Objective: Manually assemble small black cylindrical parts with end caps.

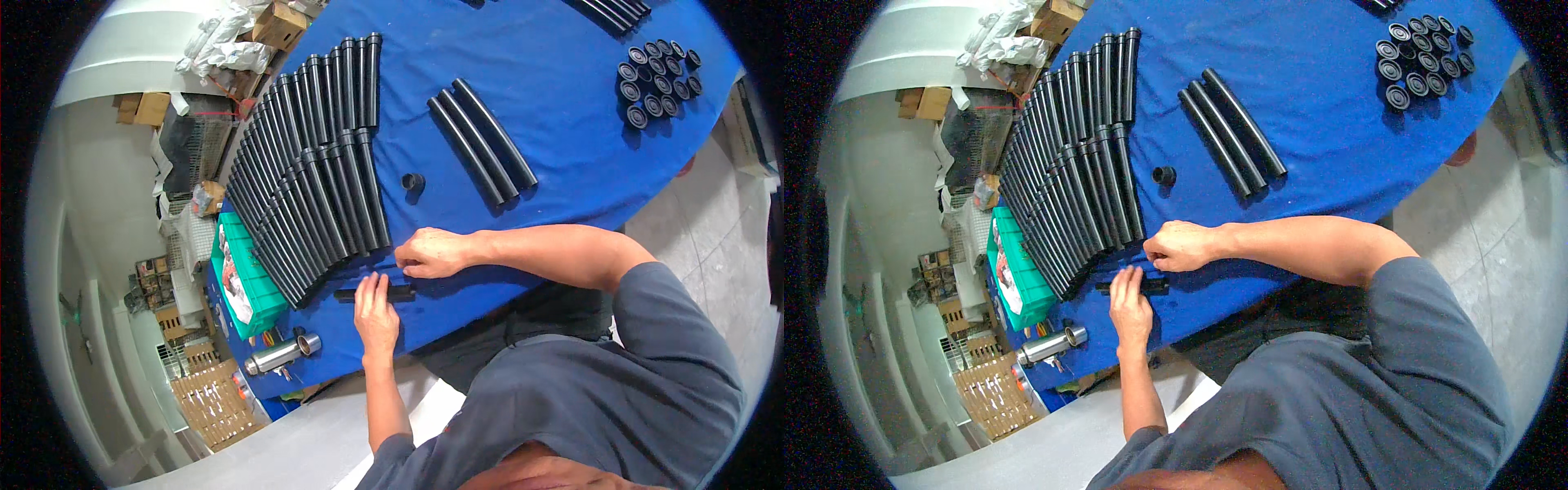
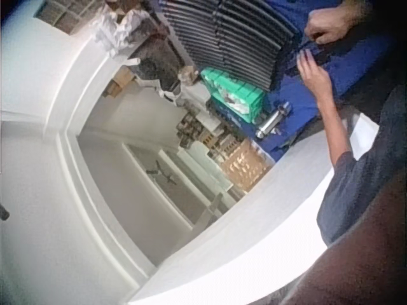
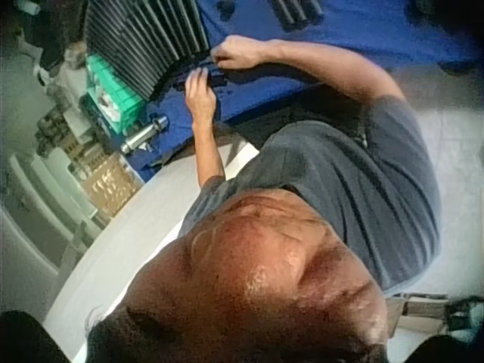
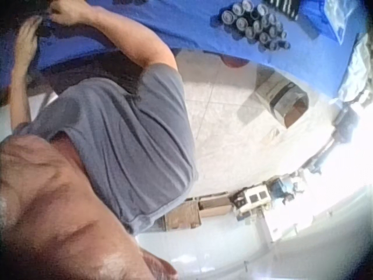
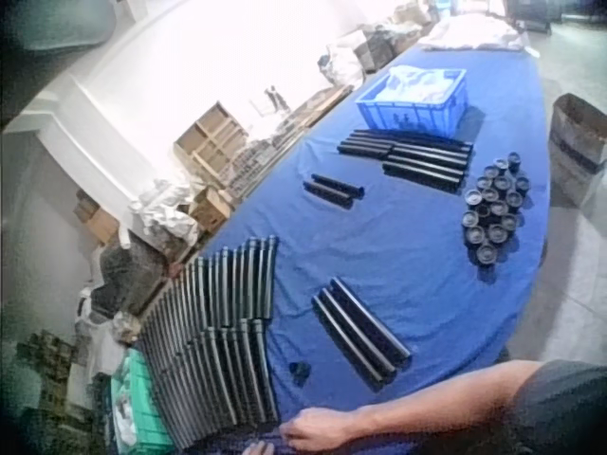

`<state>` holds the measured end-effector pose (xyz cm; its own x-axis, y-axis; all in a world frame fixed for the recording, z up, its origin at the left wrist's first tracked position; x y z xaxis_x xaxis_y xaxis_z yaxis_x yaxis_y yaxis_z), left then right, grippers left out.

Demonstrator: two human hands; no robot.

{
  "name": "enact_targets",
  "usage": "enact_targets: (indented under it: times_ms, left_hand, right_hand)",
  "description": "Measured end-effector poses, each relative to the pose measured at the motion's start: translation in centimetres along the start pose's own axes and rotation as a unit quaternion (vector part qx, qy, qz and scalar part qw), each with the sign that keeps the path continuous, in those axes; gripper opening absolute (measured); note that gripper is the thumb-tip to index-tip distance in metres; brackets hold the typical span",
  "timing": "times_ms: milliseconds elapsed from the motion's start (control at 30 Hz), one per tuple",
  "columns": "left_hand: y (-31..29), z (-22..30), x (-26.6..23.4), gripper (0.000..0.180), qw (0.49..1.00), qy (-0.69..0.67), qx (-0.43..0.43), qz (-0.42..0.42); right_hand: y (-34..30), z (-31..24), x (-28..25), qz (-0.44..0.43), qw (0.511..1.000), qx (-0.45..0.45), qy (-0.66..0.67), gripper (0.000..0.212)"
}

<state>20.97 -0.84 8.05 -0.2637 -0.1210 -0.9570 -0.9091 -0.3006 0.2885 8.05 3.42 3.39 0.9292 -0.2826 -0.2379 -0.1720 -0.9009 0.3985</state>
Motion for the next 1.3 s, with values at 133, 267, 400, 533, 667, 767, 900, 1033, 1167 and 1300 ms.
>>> enact_targets:
  times_ms: [133,267,400,533,667,767,900,1033,1167,1300]
  left_hand:
    - [-2.5,-1.1,1.5,0.048,0.999,-0.018,-0.03,-0.028]
    - [-3.0,-3.5,1.3,0.047,0.996,0.002,-0.08,-0.041]
    - [-2.8,-4.9,1.0,0.039,0.996,0.034,-0.081,-0.026]
    - [-1.9,-4.5,-0.3,0.032,0.988,-0.02,-0.153,-0.028]
    - [-0.2,-2.3,0.1,0.034,0.947,-0.22,-0.226,-0.054]
    - [-0.2,-0.6,0.1,0.036,0.924,-0.267,-0.251,-0.106]
    - [-0.9,-0.5,1.1,0.04,0.898,-0.328,-0.264,-0.127]
    - [-1.2,-0.2,1.6,0.041,0.885,-0.333,-0.278,-0.169]
    - [-0.8,0.4,1.0,0.037,0.921,-0.281,-0.229,-0.142]
    - [-0.8,-0.5,0.1,0.035,0.926,-0.255,-0.273,-0.063]
  right_hand:
    - [0.0,-0.1,-0.1,0.006,1.0,-0.005,0.0,0.02]
    - [-0.1,-0.2,-0.6,0.005,1.0,0.012,0.005,0.022]
    - [-0.2,-0.4,-1.4,0.033,0.998,0.029,0.036,0.024]
    - [-0.4,0.8,0.6,-0.067,0.978,0.16,0.115,0.031]
    - [-1.0,-0.1,0.9,-0.115,0.947,0.173,0.244,0.054]
    - [-1.3,-2.0,1.1,-0.174,0.928,0.171,0.282,0.061]
    - [-1.2,-2.2,1.5,-0.203,0.93,0.139,0.274,0.058]
    - [-1.4,-2.3,1.7,-0.204,0.923,0.128,0.3,0.049]
    - [-1.6,-1.9,1.7,-0.196,0.938,0.121,0.258,0.043]
    - [-1.5,-2.0,1.2,-0.188,0.946,0.136,0.228,0.043]
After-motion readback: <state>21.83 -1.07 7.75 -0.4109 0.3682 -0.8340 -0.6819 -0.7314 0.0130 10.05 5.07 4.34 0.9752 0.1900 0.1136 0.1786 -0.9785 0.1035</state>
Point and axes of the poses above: each hand's wrist, its own y-axis towards the middle knuckle, its own x-axis out of the palm, z = x × y, the point moved 9 cm from there along y, towards the middle knuckle, and after that the axes turned 8 degrees about z, right-handed, at the moved point
